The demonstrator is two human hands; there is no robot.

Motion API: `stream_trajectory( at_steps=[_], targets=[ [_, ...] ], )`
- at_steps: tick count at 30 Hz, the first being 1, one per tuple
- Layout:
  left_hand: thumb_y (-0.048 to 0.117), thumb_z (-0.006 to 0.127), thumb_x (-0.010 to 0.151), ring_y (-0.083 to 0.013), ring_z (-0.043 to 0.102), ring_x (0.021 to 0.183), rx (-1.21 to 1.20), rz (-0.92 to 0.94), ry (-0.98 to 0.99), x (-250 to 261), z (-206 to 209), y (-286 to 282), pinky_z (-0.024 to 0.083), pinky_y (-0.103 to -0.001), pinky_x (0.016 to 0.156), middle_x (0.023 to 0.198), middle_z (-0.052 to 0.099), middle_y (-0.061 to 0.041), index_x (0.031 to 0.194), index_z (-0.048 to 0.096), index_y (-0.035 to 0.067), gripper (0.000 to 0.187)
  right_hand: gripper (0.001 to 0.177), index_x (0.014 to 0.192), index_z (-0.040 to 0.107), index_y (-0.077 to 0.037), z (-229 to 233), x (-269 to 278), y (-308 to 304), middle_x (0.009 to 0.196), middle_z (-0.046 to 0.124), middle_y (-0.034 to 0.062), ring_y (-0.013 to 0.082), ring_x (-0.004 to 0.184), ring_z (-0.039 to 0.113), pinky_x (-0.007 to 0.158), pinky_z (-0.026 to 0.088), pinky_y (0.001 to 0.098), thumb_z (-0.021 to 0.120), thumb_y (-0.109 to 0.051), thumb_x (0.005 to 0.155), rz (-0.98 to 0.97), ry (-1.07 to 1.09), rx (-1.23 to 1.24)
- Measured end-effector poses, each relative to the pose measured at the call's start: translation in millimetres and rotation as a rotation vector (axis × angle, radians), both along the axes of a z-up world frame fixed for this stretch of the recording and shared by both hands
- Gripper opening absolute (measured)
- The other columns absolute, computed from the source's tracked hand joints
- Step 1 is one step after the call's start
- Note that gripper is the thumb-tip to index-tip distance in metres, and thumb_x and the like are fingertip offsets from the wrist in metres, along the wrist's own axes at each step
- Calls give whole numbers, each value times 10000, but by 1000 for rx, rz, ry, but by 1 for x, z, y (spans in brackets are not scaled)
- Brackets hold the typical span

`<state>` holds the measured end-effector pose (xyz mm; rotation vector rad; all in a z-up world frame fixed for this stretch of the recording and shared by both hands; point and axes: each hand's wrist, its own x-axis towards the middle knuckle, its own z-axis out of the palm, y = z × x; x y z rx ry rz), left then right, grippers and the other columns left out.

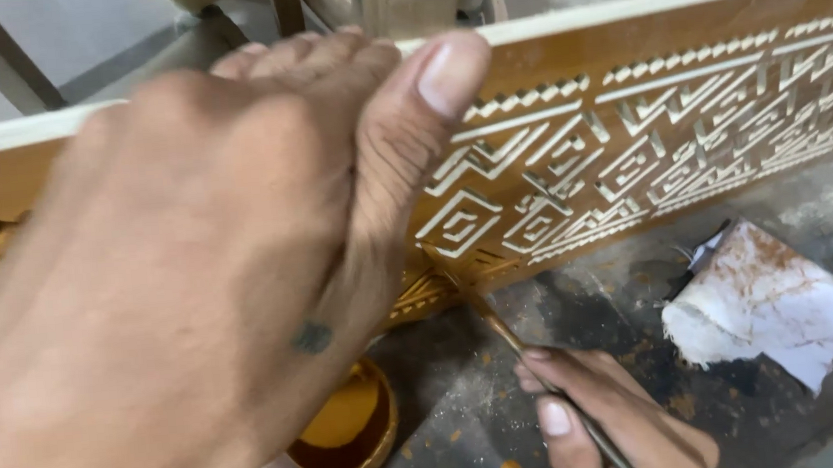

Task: Apply yellow stain to the recessed carved areas of a wooden panel using a small brush.

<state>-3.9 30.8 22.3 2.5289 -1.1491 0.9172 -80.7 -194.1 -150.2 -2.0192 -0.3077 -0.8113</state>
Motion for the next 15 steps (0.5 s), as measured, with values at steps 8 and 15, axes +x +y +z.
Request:
stream_trajectory(
  at_steps=[8,15],
  targets=[
    [311,333,1152,-373,702,633,-76,194,106,0,2,-16,551,-478,603,747,697,-206,1007,726,9,517,219,1088,751,65,0,1,-5,973,818,206,269,895,794,861,670,386,635,-51,943,-87,147,64],
    [333,313,1162,-320,699,567,-63,214,85,1,-4,-17,549,-432,542,738,712,-193,1042,757,6,565,247,1130,734,78,3,0,-6,977,824,197,250,893,799,872,669,364,621,-55,956,3,111,80]
  ],
)
